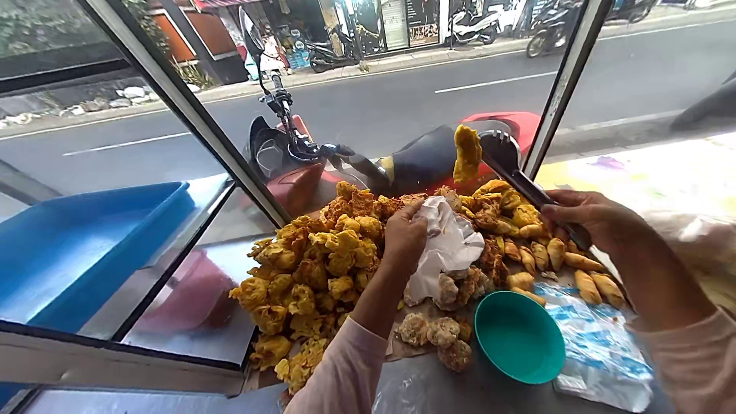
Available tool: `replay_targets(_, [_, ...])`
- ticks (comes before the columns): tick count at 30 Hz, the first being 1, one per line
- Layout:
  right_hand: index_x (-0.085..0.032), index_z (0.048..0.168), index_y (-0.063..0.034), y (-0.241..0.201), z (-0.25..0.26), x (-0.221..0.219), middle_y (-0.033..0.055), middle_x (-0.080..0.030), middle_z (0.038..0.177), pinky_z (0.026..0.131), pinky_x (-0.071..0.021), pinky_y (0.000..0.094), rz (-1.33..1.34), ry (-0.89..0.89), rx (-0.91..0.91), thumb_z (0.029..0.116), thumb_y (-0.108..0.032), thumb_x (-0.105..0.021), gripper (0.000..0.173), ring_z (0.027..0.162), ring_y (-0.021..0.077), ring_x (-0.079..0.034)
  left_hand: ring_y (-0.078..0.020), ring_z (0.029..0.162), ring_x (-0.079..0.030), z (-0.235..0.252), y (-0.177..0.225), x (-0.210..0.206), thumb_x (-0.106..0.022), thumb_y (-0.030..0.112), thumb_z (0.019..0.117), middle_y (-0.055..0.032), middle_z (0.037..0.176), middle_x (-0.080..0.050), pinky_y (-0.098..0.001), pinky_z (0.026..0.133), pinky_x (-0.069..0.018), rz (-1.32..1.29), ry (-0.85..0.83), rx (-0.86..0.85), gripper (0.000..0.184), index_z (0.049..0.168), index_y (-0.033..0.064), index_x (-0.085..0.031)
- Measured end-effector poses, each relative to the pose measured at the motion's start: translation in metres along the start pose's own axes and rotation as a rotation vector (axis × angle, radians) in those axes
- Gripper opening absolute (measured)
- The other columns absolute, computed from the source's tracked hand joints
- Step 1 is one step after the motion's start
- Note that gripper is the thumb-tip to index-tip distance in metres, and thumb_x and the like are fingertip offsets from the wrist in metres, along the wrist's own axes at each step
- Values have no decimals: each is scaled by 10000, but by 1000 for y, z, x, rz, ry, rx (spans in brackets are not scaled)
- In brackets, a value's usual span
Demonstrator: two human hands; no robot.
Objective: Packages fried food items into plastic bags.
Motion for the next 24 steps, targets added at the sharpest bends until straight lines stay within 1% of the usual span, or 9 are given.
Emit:
replay_targets(4, [-581,1374,-14,48,-17,-52,-23,-649,789,512,-465,174,-18,-152,-20,1016,-58,-567,361,547,20,-536,-163,902,-646,2,-10,14,-480,-51,1027,-151,1218,-623,-305,776,-559,-210,123,24,375,1393,-2,-547])
replay_targets(6, [-594,1385,-7,64,-18,-63,1,-661,846,515,-424,173,-180,-143,3,1002,-74,-617,390,547,2,-493,-165,861,-639,5,-25,29,-477,-70,1014,-152,1162,-631,-300,742,-552,-254,208,34,355,1354,-16,-564])
replay_targets(8, [-618,1371,-27,66,-17,-66,35,-690,952,617,-470,216,-390,-157,61,996,-122,-633,387,651,18,-543,-161,817,-638,8,-43,47,-484,-44,1029,-144,1094,-638,-297,715,-554,-243,279,56,293,1298,-14,-594])
replay_targets(10, [-641,1389,-104,53,-20,-67,105,-726,1146,875,-547,418,-607,-182,86,1010,-184,-633,388,941,160,-682,-148,749,-618,10,-58,61,-508,20,1048,-126,1002,-631,-285,664,-541,-184,332,77,217,1236,-11,-612])
replay_targets(11, [-651,1396,-162,43,-22,-70,125,-728,1179,930,-530,538,-719,-188,92,1018,-220,-631,383,1037,248,-697,-143,722,-606,10,-63,67,-523,60,1055,-118,959,-629,-285,647,-531,-126,353,76,196,1213,-8,-618])
replay_targets(13, [-651,1404,-250,18,-31,-84,158,-731,1170,907,-489,669,-962,-200,112,1034,-258,-605,373,1094,382,-682,-150,726,-603,11,-64,74,-542,116,1062,-112,935,-630,-311,667,-525,39,359,47,185,1188,4,-621])
replay_targets(18, [-555,1472,-229,-1,-39,-133,202,-678,1201,844,-511,620,-1382,-326,116,1053,-201,-519,421,1056,438,-670,-131,768,-610,3,-35,64,-550,95,1044,-82,916,-639,-327,729,-514,405,308,-163,132,1100,19,-642])
replay_targets(22, [-536,1507,-232,-6,-36,-128,191,-666,1256,874,-508,624,-1291,-367,186,1052,-255,-559,457,1093,421,-663,-125,792,-606,-5,-27,70,-494,76,1059,-97,916,-616,-307,745,-508,453,338,-213,156,1112,-18,-607])
replay_targets(24, [-610,1446,-240,-15,-33,-100,144,-709,1206,860,-522,639,-1137,-292,277,1028,-293,-620,421,1065,380,-686,-127,794,-594,-3,-30,79,-471,92,1073,-102,905,-605,-313,751,-496,463,364,-185,179,1122,-32,-591])
Point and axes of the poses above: each hand's wrist, its own z-axis towards the middle knuckle, its own x-axis out of the back of the hand, y = z × x, the point moved 8 cm from there along z, towards the middle knuckle
